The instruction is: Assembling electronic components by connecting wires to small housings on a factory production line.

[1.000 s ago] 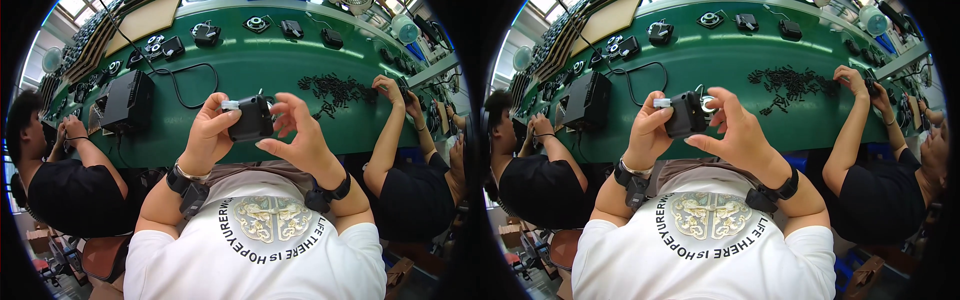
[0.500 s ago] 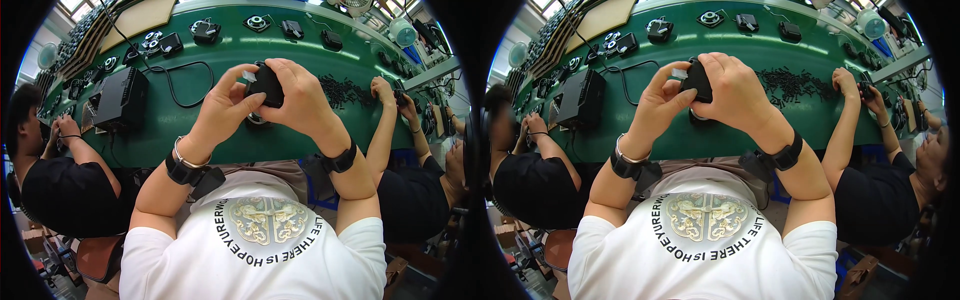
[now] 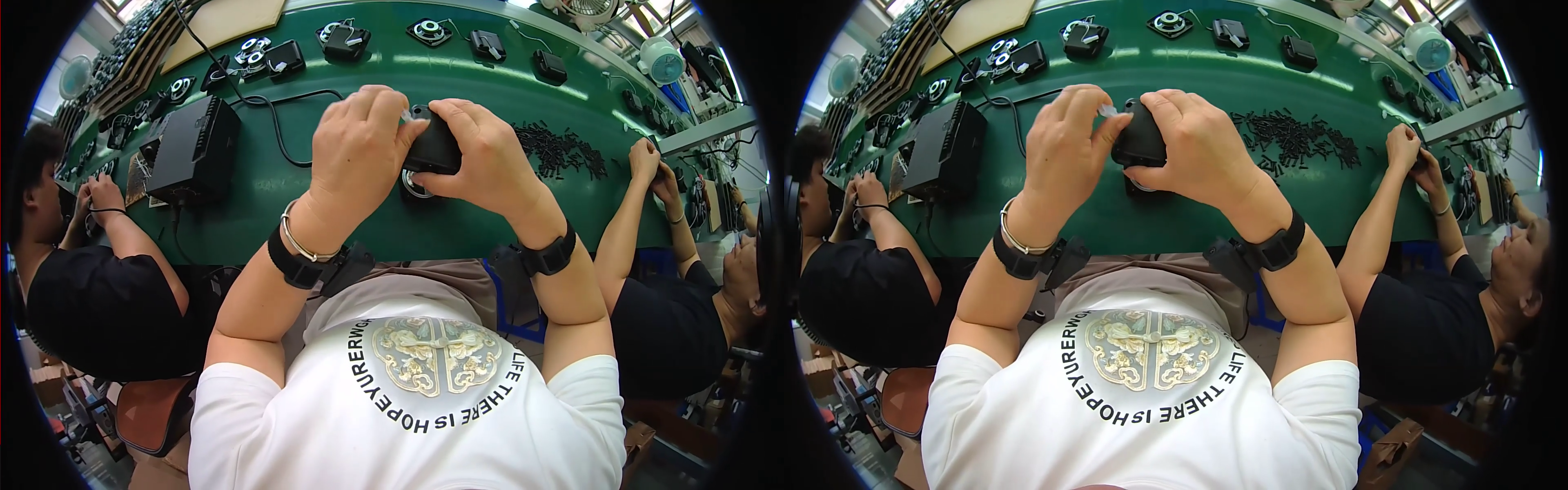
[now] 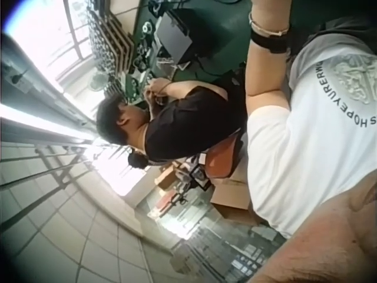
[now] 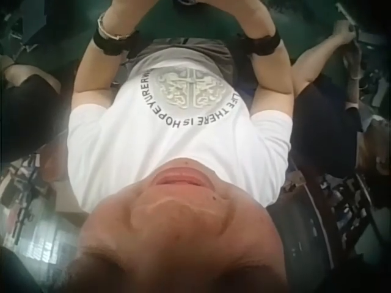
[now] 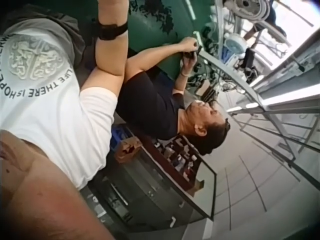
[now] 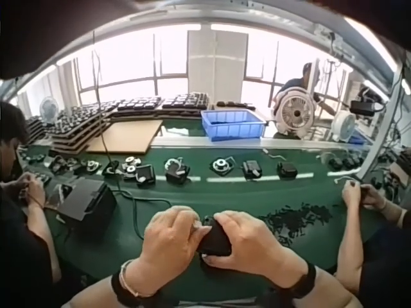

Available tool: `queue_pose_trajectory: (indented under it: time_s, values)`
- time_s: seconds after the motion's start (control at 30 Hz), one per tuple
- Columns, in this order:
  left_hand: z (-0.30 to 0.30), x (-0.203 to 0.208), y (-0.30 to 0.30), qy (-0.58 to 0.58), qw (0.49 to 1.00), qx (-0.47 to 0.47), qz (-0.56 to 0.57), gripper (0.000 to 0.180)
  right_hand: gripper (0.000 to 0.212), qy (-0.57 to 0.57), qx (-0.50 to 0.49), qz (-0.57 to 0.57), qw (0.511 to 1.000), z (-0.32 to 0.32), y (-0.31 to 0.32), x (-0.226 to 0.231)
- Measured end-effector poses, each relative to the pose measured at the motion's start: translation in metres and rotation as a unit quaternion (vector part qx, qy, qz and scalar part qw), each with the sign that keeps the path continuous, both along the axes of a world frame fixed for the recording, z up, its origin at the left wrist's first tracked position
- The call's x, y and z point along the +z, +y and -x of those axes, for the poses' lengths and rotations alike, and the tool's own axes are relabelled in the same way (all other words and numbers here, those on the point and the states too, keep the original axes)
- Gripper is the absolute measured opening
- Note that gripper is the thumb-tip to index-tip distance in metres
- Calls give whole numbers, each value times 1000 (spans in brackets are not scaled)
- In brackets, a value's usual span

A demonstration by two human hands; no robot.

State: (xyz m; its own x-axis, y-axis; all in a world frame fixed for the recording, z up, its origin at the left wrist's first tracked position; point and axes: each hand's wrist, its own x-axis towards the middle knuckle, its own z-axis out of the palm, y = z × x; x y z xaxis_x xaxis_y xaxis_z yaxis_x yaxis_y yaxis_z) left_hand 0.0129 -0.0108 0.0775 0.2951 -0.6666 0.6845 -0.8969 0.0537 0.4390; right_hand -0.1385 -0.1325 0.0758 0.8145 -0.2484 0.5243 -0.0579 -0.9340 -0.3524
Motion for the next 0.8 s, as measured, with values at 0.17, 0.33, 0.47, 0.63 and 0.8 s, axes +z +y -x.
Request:
queue_pose_trajectory:
  time_s: [0.17, 0.33, 0.47, 0.63, 0.8]
  values:
    - [-6, 15, 5, 355, 928, -111, 35, 29, 72, 78, 33, -48, 995, 6, -11, -23]
    - [2, -21, 0, 604, 768, -212, 28, 26, 72, 92, 39, -99, 990, 10, -8, -43]
    - [-5, -44, 4, 224, 950, -134, -174, 22, 73, 89, 67, -119, 987, 7, -11, -47]
    - [-17, -56, -4, 412, 866, -200, -199, 25, 74, 99, 86, -144, 981, 5, -15, -46]
    - [-28, -62, 10, 297, 906, -213, -213, 70, 76, 127, 102, -88, 983, 7, -19, -45]
